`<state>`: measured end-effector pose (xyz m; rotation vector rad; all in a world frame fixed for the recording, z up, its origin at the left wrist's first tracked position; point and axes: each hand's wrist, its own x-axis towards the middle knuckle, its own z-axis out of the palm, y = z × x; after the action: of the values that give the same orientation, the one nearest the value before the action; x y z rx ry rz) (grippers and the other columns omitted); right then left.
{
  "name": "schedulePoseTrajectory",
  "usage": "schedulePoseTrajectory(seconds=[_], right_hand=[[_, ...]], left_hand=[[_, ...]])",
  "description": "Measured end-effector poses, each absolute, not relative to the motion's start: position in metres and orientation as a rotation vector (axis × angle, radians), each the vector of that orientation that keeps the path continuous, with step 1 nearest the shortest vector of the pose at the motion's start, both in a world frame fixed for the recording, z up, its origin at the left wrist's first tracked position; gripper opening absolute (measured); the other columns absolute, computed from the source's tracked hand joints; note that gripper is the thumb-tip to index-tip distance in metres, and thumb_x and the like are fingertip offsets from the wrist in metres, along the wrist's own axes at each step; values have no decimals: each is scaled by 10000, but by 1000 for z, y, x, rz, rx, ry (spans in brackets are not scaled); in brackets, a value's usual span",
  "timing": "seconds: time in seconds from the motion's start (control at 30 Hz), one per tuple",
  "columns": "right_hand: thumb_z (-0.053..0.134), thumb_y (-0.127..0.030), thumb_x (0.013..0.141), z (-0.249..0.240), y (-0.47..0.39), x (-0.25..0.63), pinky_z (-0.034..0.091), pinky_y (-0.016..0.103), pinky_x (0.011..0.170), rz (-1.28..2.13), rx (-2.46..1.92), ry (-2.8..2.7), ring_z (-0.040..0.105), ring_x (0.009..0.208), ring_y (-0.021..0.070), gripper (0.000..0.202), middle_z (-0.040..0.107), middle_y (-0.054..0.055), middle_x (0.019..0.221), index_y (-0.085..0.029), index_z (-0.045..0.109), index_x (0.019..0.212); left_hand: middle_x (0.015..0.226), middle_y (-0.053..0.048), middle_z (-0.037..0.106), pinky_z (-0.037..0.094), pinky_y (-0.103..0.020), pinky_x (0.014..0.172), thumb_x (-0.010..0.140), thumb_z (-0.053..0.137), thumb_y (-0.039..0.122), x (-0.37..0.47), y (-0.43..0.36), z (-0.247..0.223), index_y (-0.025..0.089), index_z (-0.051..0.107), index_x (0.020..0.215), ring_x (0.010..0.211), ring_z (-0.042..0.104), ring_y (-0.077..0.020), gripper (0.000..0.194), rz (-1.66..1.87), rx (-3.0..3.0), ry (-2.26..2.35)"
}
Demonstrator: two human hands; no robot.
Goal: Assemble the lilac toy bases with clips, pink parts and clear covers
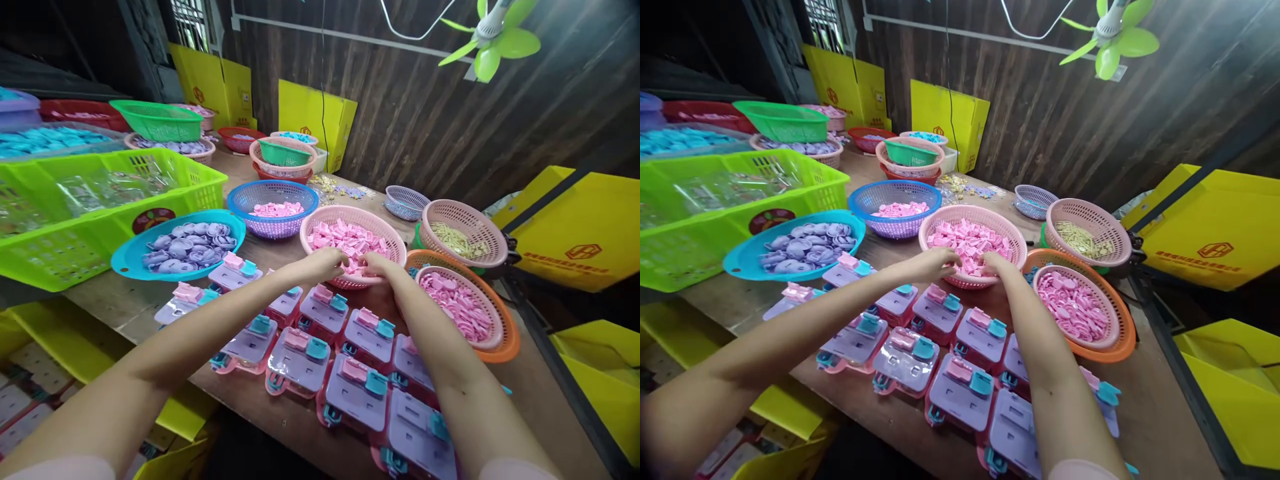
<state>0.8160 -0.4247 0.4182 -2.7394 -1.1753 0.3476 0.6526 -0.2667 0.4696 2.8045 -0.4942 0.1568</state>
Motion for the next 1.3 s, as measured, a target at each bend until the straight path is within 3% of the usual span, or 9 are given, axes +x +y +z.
schedulePoseTrajectory(seconds=[0.1, 0.2, 0.37, 0.53, 0.67, 0.8, 0.93, 1.1, 1.3], right_hand=[[691, -129, 654, 415, -430, 820, 452, 294, 744, 371, -2735, -1179, 603, 761, 152, 254, 686, 32, 865, -142, 667, 906], [662, -114, 669, 412, -435, 820, 422, 284, 768, 246, -2727, -1131, 595, 817, 183, 188, 676, 57, 871, -132, 665, 856], [575, -156, 742, 418, -450, 820, 388, 296, 785, -83, -2649, -964, 534, 886, 198, 138, 595, 114, 1001, -131, 591, 877], [456, -302, 833, 443, -498, 802, 394, 286, 726, -263, -2516, -811, 486, 784, 161, 160, 539, 41, 864, -158, 499, 889], [499, -392, 823, 464, -563, 749, 405, 252, 675, -182, -2209, -826, 482, 732, 135, 211, 515, -9, 818, -193, 491, 892], [551, -450, 811, 466, -623, 682, 407, 248, 652, -6, -2058, -744, 497, 729, 140, 283, 537, 0, 814, -197, 554, 940], [539, -526, 814, 440, -661, 630, 365, 235, 552, 216, -2027, -594, 471, 629, 124, 362, 547, 4, 728, -173, 614, 839], [402, -632, 841, 422, -678, 585, 235, 215, 429, 394, -1858, -502, 269, 464, 71, 480, 348, -59, 562, -174, 530, 769], [524, -478, 846, 432, -670, 557, 386, 237, 632, 437, -1938, -663, 472, 723, 130, 295, 529, -1, 810, -193, 545, 921]], left_hand=[[1070, -133, 631, 390, -279, 810, 757, 515, 93, 710, -286, 449, 111, 633, 1086, 954, 570, -216, 350, 50, 2880, -449], [956, -116, 673, 402, -268, 718, 680, 598, 97, 747, -298, 429, 118, 646, 1062, 822, 599, -212, 385, -86, 2883, -421], [718, -108, 668, 390, -278, 657, 587, 693, 161, 769, -299, 417, 82, 699, 793, 702, 590, -228, 221, -148, 2877, -295], [734, -71, 639, 369, -259, 629, 716, 619, 322, 763, -290, 438, 87, 680, 863, 707, 562, -192, 284, 77, 2765, -237], [731, -26, 602, 380, -237, 605, 770, 576, 355, 732, -303, 460, 99, 638, 968, 644, 538, -123, 330, 82, 2234, -297], [689, -5, 584, 403, -227, 584, 717, 630, 259, 677, -343, 468, 116, 619, 979, 594, 538, -92, 299, -266, 1739, -272], [693, -10, 595, 409, -223, 581, 683, 602, 171, 621, -386, 464, 108, 643, 933, 597, 541, -93, 261, -519, 1642, -283], [683, -4, 582, 331, -201, 490, 685, 602, 221, 580, -420, 448, 113, 639, 927, 522, 459, -67, 267, -639, 1559, -316], [611, 49, 519, 293, -191, 463, 704, 628, 354, 552, -448, 437, 173, 539, 1015, 490, 435, -69, 371, -567, 1570, -319]])
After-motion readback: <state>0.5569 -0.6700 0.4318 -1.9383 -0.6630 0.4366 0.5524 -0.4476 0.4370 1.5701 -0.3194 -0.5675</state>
